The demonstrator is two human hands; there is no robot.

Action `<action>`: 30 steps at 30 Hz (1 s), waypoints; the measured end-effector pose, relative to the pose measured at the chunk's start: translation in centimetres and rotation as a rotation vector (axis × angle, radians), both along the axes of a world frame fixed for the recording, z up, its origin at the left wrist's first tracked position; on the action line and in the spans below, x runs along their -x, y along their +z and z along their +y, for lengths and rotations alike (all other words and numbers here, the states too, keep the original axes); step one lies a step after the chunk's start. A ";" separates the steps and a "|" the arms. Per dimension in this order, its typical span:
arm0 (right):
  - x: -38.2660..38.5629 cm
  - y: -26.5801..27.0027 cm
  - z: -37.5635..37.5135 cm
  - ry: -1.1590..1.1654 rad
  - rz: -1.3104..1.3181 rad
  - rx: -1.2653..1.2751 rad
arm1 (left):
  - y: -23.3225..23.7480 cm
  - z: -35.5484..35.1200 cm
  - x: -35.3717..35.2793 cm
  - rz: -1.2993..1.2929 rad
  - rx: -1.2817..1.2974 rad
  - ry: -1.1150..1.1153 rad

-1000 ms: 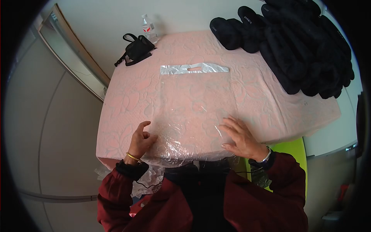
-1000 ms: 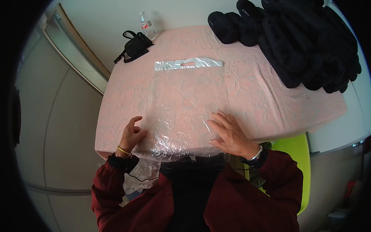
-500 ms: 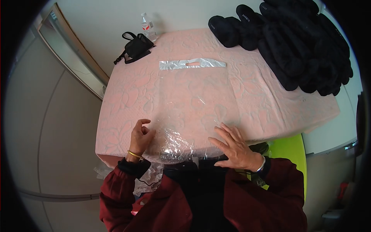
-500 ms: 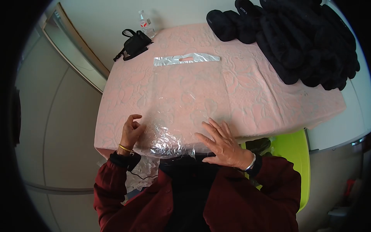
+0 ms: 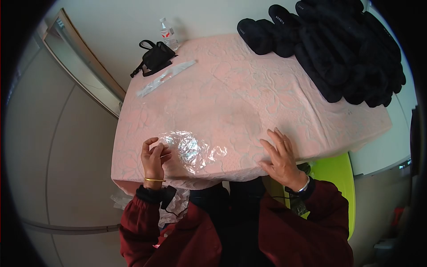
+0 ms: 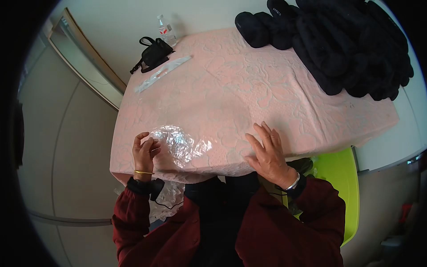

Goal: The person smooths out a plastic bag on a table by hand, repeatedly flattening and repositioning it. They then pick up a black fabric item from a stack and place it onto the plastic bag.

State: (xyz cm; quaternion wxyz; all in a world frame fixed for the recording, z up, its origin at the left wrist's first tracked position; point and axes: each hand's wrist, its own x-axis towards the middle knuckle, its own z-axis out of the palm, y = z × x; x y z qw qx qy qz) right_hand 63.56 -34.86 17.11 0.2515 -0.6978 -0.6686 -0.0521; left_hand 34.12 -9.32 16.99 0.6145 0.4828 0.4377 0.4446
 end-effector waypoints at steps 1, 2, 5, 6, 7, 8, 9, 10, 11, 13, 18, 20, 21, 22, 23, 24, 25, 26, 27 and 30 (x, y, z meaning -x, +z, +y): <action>-0.3 0.1 0.1 -0.021 0.037 -0.062 | -0.1 -0.7 0.3 0.001 -0.003 0.000; -0.5 0.1 0.2 -0.041 0.073 -0.124 | -0.2 -1.6 0.4 -0.020 0.029 -0.023; -0.1 -0.2 0.5 -0.025 0.289 -0.114 | -0.7 -5.1 0.0 -0.051 0.087 -0.145; 0.3 -0.7 0.4 0.005 0.468 -0.035 | -0.8 -6.7 -0.4 -0.040 0.087 -0.224; 0.5 -0.9 0.4 0.035 0.647 0.048 | -0.6 -8.3 -0.8 -0.027 0.046 -0.342; 0.9 -1.0 0.6 0.037 0.646 0.048 | -0.5 -9.6 -1.3 -0.014 0.005 -0.461; 1.3 -1.0 0.9 0.050 0.692 0.018 | -0.5 -10.7 -1.9 -0.015 0.005 -0.460; 1.8 -1.0 1.2 0.063 0.738 -0.012 | -0.6 -11.7 -2.5 -0.005 -0.030 -0.569; 2.0 -1.0 1.2 0.074 0.784 -0.042 | -0.7 -12.2 -2.9 0.006 -0.065 -0.678; 1.7 -1.1 0.9 0.056 0.843 0.012 | -0.7 -12.2 -3.5 0.021 -0.050 -0.706; 1.9 0.1 0.0 -0.026 1.214 0.152 | -0.7 -11.5 -4.6 0.038 -0.033 -0.802; 2.1 0.1 -0.2 -0.057 1.345 0.165 | -1.4 -11.5 -4.9 0.033 -0.036 -0.830; 2.3 -0.3 0.1 -0.061 1.429 0.067 | -2.1 -11.4 -5.0 0.018 -0.069 -0.867; 2.5 -0.9 0.3 -0.064 1.511 -0.035 | -2.7 -11.4 -5.2 0.002 -0.103 -0.903; 2.5 -1.4 0.5 -0.067 1.590 -0.138 | -3.1 -11.5 -5.2 -0.014 -0.136 -0.939; 2.1 -2.0 0.5 -0.070 1.590 -0.141 | -3.4 -11.5 -5.2 -0.014 -0.136 -0.942; 1.6 -2.7 0.5 -0.074 1.535 -0.184 | -3.4 -11.5 -5.2 -0.018 -0.147 -0.907; 1.0 -3.3 0.5 -0.077 1.480 -0.227 | -3.4 -11.4 -5.0 -0.021 -0.158 -0.870; 0.6 -3.5 0.5 -0.078 1.426 -0.266 | -3.4 -11.3 -4.7 -0.024 -0.168 -0.832; -0.2 -3.2 -0.4 -0.133 1.359 -0.261 | -2.3 -10.5 -2.5 0.140 -0.197 -0.604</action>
